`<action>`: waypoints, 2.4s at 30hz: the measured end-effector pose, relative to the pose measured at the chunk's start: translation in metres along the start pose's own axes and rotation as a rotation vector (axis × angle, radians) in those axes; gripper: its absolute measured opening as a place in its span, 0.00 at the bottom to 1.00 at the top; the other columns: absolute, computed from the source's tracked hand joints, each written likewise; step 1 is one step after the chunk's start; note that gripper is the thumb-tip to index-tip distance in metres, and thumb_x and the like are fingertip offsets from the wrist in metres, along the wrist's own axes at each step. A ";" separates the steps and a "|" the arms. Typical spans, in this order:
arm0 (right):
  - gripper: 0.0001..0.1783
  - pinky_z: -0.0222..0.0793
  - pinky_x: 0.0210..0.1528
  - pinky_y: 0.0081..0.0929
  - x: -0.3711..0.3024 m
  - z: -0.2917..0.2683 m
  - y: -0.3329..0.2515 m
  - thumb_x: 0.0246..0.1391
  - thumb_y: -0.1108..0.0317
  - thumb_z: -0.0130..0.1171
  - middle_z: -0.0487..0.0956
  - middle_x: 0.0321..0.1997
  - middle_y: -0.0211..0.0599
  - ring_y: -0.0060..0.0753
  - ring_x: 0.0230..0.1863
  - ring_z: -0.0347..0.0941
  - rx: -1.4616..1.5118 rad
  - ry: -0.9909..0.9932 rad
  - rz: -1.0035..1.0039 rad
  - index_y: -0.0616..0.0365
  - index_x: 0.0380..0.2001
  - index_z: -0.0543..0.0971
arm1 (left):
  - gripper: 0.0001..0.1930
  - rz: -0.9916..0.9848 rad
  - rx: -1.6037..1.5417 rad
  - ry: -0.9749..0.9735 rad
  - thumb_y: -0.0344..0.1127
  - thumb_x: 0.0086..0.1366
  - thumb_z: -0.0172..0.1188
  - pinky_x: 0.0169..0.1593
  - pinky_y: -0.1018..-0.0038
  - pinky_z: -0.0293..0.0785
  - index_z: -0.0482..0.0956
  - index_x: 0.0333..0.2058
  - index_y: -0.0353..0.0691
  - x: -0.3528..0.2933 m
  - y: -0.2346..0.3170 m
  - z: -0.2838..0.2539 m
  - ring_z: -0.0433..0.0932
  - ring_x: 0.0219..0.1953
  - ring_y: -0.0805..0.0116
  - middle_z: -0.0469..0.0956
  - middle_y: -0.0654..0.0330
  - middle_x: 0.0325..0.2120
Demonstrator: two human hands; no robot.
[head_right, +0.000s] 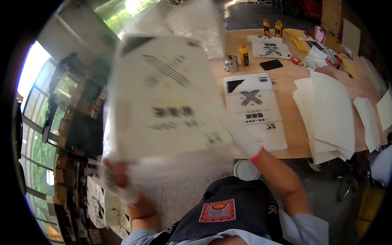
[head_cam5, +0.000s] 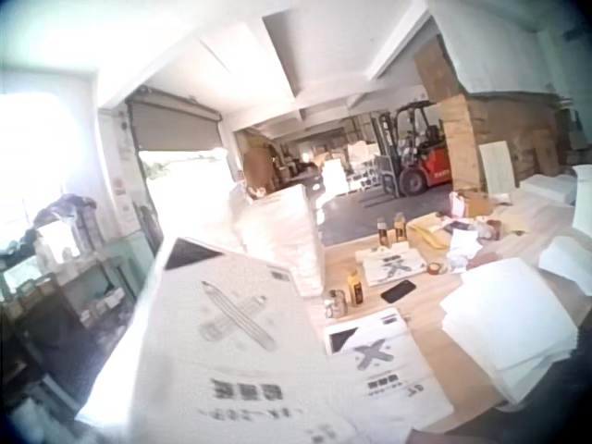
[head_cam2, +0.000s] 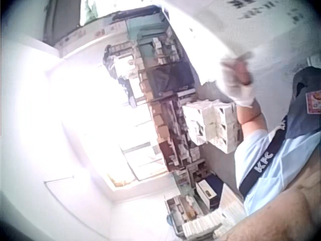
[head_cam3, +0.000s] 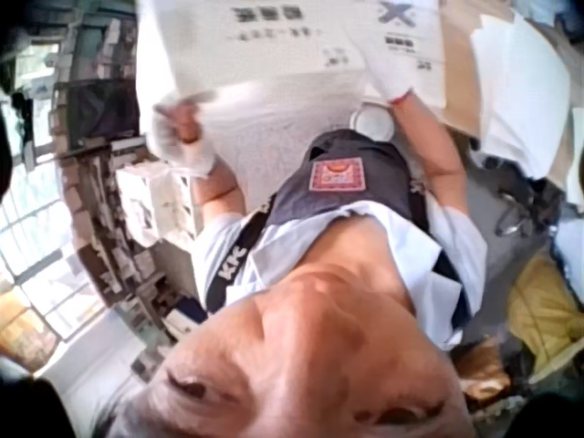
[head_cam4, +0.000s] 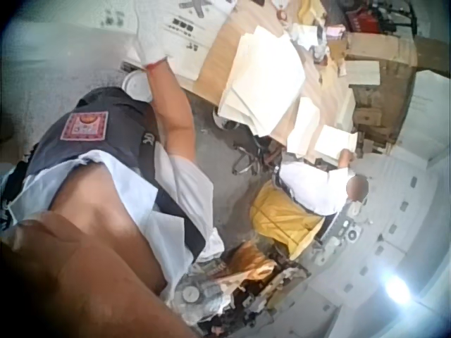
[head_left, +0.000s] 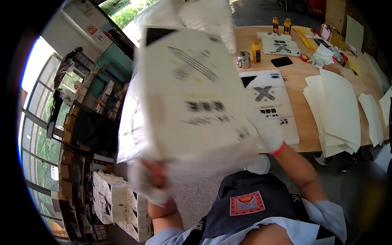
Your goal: The person repeatedly picks up sheets of white paper from a stack on a table and places them into a clear plastic bag. The process is repeated continuously throughout the video.
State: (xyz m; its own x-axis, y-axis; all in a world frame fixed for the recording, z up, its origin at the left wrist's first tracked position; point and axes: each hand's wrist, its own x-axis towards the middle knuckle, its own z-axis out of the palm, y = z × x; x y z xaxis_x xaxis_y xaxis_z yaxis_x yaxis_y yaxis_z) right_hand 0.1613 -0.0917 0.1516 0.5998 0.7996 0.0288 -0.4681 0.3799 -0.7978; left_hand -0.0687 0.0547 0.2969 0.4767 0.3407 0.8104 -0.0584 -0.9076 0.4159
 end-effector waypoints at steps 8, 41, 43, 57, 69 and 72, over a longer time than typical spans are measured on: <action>0.25 0.59 0.17 0.20 0.105 0.116 -0.031 0.52 0.46 0.59 0.70 0.12 0.27 0.18 0.12 0.63 -0.696 -0.179 -0.098 0.57 0.17 0.73 | 0.15 -0.705 0.271 0.084 0.33 0.67 0.50 0.45 0.81 0.67 0.71 0.48 0.29 0.004 -0.165 -0.097 0.71 0.38 0.74 0.74 0.63 0.35; 0.21 0.69 0.35 0.22 -0.131 -0.148 0.053 0.59 0.53 0.49 0.78 0.30 0.37 0.24 0.31 0.76 -0.748 0.550 0.256 0.62 0.38 0.76 | 0.14 -0.267 -0.268 -1.090 0.42 0.62 0.50 0.38 0.64 0.69 0.78 0.23 0.43 -0.149 -0.079 0.391 0.75 0.33 0.56 0.77 0.55 0.27; 0.25 0.69 0.36 0.29 -0.089 -0.152 0.046 0.59 0.48 0.46 0.79 0.30 0.41 0.32 0.33 0.76 -1.025 0.671 0.186 0.61 0.41 0.76 | 0.17 -0.162 -0.256 -0.993 0.46 0.64 0.49 0.38 0.63 0.68 0.77 0.22 0.44 -0.137 -0.068 0.382 0.75 0.33 0.56 0.77 0.54 0.28; 0.24 0.70 0.39 0.45 -0.068 -0.155 -0.002 0.56 0.46 0.45 0.79 0.30 0.47 0.53 0.34 0.75 -1.101 0.541 0.257 0.55 0.35 0.78 | 0.08 -0.446 -0.958 -0.712 0.25 0.64 0.52 0.29 0.84 0.67 0.73 0.42 0.41 -0.049 -0.043 0.354 0.72 0.29 0.82 0.74 0.67 0.29; 0.11 0.71 0.38 0.39 -0.068 -0.198 0.043 0.50 0.63 0.54 0.78 0.31 0.44 0.46 0.33 0.74 -1.217 0.150 -0.251 0.52 0.36 0.77 | 0.16 0.125 -0.831 -0.963 0.25 0.53 0.59 0.33 0.66 0.75 0.75 0.42 0.42 -0.108 0.064 0.288 0.79 0.30 0.53 0.76 0.49 0.28; 0.11 0.70 0.40 0.40 -0.105 -0.138 -0.032 0.46 0.72 0.56 0.78 0.30 0.44 0.47 0.34 0.74 -1.691 0.334 0.231 0.50 0.36 0.77 | 0.09 -0.219 -0.806 -0.812 0.30 0.66 0.52 0.40 0.78 0.70 0.74 0.44 0.39 -0.130 0.011 0.321 0.75 0.34 0.71 0.76 0.62 0.31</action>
State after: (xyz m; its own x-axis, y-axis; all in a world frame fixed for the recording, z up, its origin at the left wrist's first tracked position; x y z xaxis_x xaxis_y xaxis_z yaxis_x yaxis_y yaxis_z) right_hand 0.2026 -0.2516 0.0908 0.8230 0.5575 -0.1087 0.4517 -0.7585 -0.4698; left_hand 0.1506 -0.0780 0.0635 0.9502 -0.0512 0.3075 -0.3067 -0.3303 0.8926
